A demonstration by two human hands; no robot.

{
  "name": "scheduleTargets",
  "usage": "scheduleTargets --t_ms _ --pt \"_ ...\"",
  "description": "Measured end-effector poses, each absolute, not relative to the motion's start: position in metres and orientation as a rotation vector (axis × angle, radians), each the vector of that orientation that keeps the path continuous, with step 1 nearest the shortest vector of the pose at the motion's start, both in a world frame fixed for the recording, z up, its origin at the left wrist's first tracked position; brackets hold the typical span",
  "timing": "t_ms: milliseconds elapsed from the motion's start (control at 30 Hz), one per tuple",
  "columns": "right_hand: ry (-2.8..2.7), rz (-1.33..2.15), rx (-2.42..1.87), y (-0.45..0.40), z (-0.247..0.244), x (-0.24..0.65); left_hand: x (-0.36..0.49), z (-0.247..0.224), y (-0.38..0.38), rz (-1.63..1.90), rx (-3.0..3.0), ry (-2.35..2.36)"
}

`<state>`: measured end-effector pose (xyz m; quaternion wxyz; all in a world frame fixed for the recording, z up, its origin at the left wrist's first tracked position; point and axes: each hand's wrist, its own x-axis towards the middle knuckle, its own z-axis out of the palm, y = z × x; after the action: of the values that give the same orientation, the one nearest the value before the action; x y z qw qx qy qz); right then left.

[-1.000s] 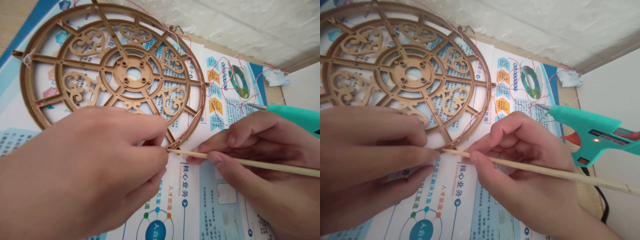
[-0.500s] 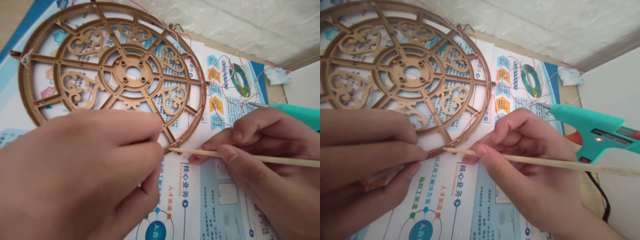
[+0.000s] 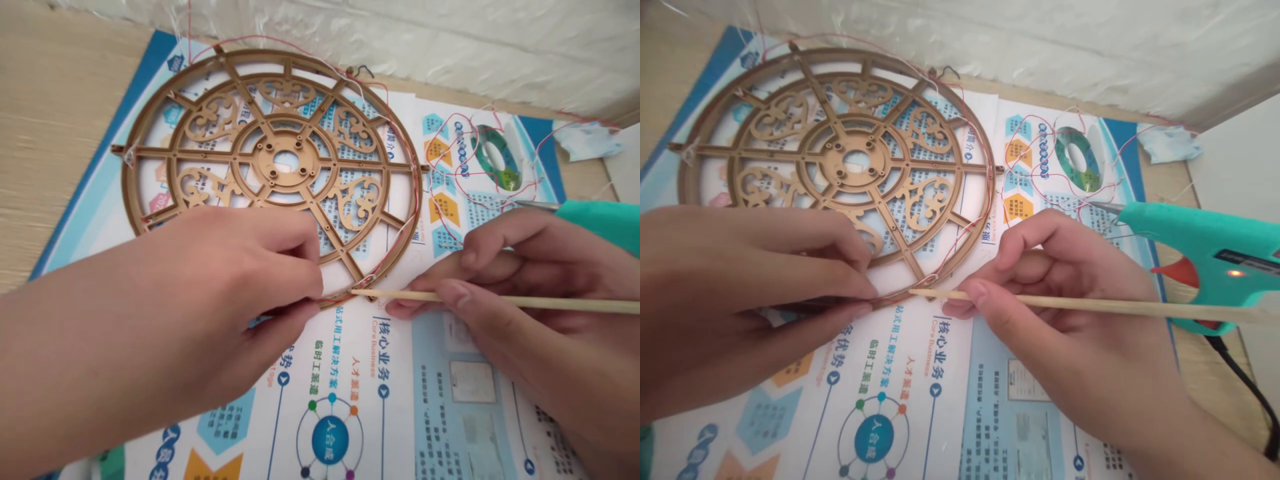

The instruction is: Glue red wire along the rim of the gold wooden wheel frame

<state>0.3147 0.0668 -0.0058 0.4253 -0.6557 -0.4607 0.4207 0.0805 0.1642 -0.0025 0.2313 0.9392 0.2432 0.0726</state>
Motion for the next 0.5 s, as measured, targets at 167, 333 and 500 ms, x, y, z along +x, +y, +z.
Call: scheduleTargets --t_ms 167,333,500 --pt "-1.269 1.065 -1.539 0.066 -0.007 0.320 0.082 0.004 0.162 0.181 2.607 0.687" --pt "-1.284 1.048 -1.507 0.067 -0.011 0.324 0.081 0.008 0.158 0.099 2.894 0.562" --pt "-1.252 1.120 -1.471 0.067 -0.011 0.323 0.080 0.014 0.158 -0.057 3.527 -0.157"
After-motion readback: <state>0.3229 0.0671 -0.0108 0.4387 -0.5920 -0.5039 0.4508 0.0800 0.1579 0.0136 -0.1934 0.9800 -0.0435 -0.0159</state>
